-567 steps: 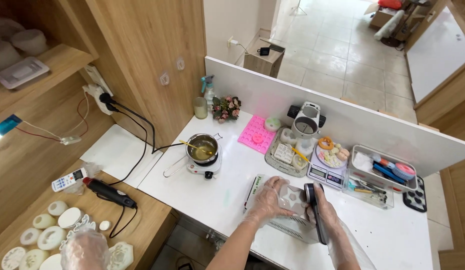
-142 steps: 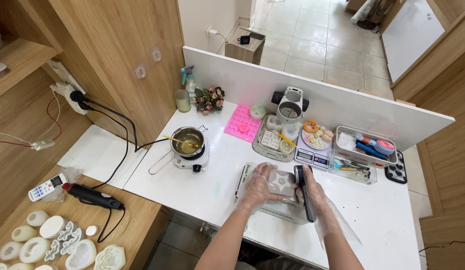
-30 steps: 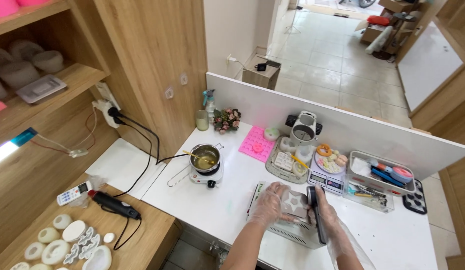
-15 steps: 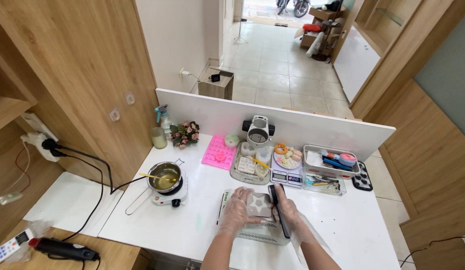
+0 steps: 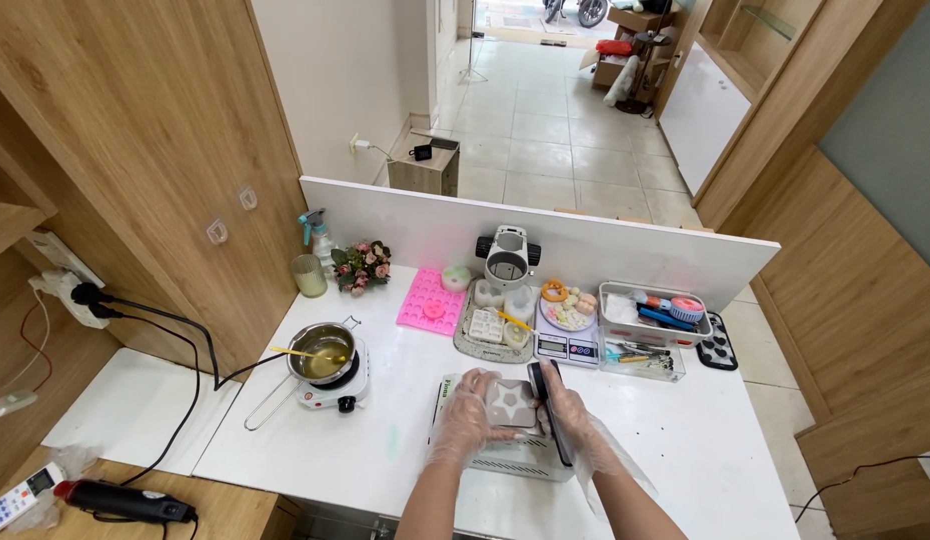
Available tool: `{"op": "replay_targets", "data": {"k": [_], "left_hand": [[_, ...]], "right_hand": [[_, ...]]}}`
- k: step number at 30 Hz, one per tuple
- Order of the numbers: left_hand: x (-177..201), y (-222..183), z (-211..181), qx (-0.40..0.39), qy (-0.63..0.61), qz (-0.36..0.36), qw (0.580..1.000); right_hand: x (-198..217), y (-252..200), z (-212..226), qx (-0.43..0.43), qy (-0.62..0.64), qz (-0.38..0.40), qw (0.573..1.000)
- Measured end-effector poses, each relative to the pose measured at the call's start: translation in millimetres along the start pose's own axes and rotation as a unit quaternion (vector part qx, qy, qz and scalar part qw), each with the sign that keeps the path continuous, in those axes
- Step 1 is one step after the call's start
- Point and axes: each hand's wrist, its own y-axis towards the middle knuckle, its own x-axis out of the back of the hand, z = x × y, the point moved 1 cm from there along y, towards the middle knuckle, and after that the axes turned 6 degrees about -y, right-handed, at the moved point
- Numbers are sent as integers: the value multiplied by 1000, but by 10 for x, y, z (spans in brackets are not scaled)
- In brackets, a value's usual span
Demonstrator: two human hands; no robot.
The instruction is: Use a handheld inkjet coder to label a product box in a production studio.
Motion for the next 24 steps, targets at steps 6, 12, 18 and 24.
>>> {"op": "replay_targets", "data": {"k": [6,12,18,24], "left_hand": [[20,2,-10,-6,6,4,1000],[-80,82,48,17,16,18,1000],[-132,58,107,5,6,8,1000],[-85,69,74,-2,-1,-4,1000]], "right_hand": [[-7,-42,31,-2,-9,1,1000],[-6,-107,41,9,-7,-6,1000],[-28,-158,63,-4,13,-3,1000],[-23,-146,96,0,11,-2,1000]]}}
